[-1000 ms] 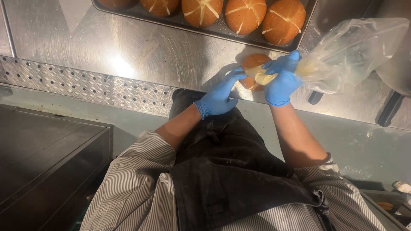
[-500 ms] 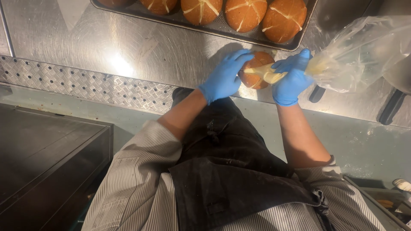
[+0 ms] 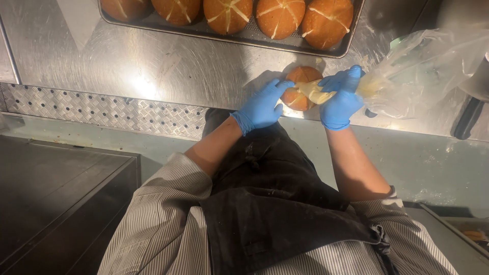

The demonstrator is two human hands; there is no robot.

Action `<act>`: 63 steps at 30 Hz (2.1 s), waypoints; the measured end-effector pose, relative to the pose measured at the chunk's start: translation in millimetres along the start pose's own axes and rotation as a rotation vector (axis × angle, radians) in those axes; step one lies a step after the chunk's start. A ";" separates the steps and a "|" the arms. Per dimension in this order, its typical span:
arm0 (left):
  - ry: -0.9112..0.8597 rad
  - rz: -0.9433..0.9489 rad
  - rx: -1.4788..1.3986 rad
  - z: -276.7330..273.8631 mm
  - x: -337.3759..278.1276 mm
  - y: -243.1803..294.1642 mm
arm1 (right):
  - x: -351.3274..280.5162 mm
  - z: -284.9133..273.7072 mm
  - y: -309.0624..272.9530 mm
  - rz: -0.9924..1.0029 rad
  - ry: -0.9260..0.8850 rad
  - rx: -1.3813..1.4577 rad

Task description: Filling a piping bag with icing and piping it into the cut slits of bread rolls on a tray.

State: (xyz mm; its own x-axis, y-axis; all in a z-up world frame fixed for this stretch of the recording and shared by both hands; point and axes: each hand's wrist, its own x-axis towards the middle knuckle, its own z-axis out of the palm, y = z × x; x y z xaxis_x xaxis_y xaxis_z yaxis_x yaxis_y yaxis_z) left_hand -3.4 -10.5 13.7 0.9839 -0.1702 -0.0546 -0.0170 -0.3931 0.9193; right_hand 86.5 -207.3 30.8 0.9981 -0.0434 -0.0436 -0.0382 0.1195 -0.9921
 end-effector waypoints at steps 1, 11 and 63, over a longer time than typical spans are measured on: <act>-0.001 0.002 -0.002 -1.0 -0.9 4.0 | -0.1 -0.3 -0.5 -0.002 0.002 -0.002; 0.068 -0.108 -0.293 6.4 -27.8 17.9 | -8.3 21.8 -0.5 0.024 -0.026 -0.020; 0.125 -0.152 -0.371 26.2 -32.4 -7.2 | -12.5 8.5 8.0 0.031 -0.080 -0.124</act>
State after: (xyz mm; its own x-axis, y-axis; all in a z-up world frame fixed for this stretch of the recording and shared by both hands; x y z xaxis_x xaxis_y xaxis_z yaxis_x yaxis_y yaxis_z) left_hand -39.9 -25.8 -1.4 0.9847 -0.0157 -0.1738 0.1728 -0.0495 0.9837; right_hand 74.1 -197.4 24.4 0.9968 0.0385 -0.0701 -0.0700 -0.0041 -0.9975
